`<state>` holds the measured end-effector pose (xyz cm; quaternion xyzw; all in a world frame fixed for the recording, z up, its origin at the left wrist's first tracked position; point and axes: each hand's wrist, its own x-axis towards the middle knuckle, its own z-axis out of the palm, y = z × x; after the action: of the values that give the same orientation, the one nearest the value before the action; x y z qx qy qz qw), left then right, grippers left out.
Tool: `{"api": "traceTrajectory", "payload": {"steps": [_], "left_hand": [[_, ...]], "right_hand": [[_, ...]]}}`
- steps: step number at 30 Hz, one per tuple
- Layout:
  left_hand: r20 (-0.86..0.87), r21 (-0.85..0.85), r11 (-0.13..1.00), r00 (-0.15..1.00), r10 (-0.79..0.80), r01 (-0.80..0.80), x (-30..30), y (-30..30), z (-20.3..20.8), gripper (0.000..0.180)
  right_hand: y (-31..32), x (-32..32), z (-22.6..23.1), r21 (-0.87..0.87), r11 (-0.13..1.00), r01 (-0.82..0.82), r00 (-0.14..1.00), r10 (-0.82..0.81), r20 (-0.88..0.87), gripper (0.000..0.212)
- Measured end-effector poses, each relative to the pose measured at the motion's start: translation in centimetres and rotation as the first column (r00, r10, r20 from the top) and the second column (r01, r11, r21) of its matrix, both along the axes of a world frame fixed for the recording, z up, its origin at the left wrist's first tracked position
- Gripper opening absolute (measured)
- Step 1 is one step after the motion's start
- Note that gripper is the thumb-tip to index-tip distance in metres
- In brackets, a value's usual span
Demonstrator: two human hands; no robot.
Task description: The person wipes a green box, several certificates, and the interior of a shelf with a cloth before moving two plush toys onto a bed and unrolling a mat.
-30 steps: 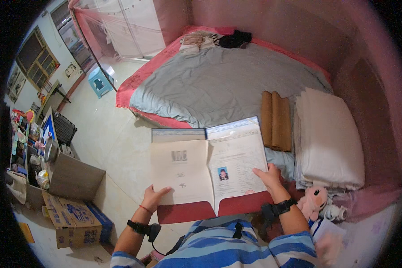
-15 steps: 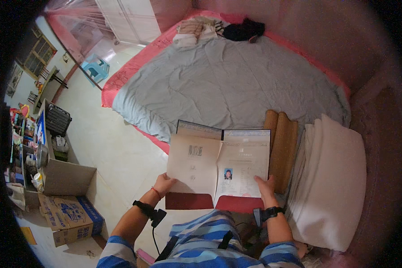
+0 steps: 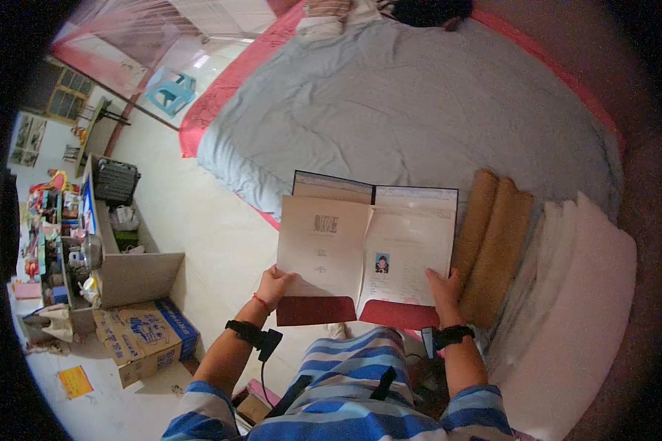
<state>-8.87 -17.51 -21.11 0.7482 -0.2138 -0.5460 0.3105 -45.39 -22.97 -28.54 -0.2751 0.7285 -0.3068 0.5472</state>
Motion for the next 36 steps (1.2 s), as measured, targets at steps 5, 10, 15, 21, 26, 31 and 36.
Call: {"api": "traceTrajectory", "payload": {"steps": [5, 10, 15, 21, 26, 31, 36], "left_hand": [[0.065, -0.005, 0.999, 0.996, 0.053, -0.053, 4.0, -1.1, 1.8, 0.028], [-0.033, -0.100, 0.988, 0.993, 0.115, -0.118, 11.8, -2.6, 1.8, 0.029], [0.064, -0.060, 0.978, 0.977, 0.202, -0.198, 21.5, -7.7, 2.4, 0.029], [0.292, -0.144, 0.986, 0.949, 0.118, -0.078, 37.2, -15.0, -1.8, 0.024], [0.577, -0.125, 0.992, 0.813, 0.080, -0.009, 49.7, -20.4, -4.3, 0.016], [0.457, -0.276, 0.958, 0.867, 0.200, -0.075, 56.6, -27.1, -7.8, 0.019], [0.497, -0.225, 0.967, 0.867, 0.009, 0.119, 61.9, -28.7, -12.3, 0.031]], "right_hand": [[-3.5, 3.9, 2.0, 0.003, 1.000, -0.014, 0.990, 0.013, 0.140, 0.051], [-7.2, 11.0, 0.2, -0.075, 0.991, -0.110, 0.991, 0.103, -0.091, 0.046], [-12.8, 21.8, 2.1, -0.068, 0.989, -0.135, 0.983, 0.142, 0.116, 0.044], [-18.1, 36.9, -2.4, -0.047, 0.995, -0.093, 0.994, 0.095, 0.060, 0.038], [-22.7, 48.5, -5.0, -0.052, 0.991, -0.122, 0.989, 0.126, 0.083, 0.049], [-27.3, 56.0, -6.2, -0.009, 1.000, -0.004, 0.999, 0.003, -0.050, 0.050], [-27.7, 57.1, -5.1, -0.039, 0.980, -0.194, 0.981, 0.195, 0.021, 0.056]]}}
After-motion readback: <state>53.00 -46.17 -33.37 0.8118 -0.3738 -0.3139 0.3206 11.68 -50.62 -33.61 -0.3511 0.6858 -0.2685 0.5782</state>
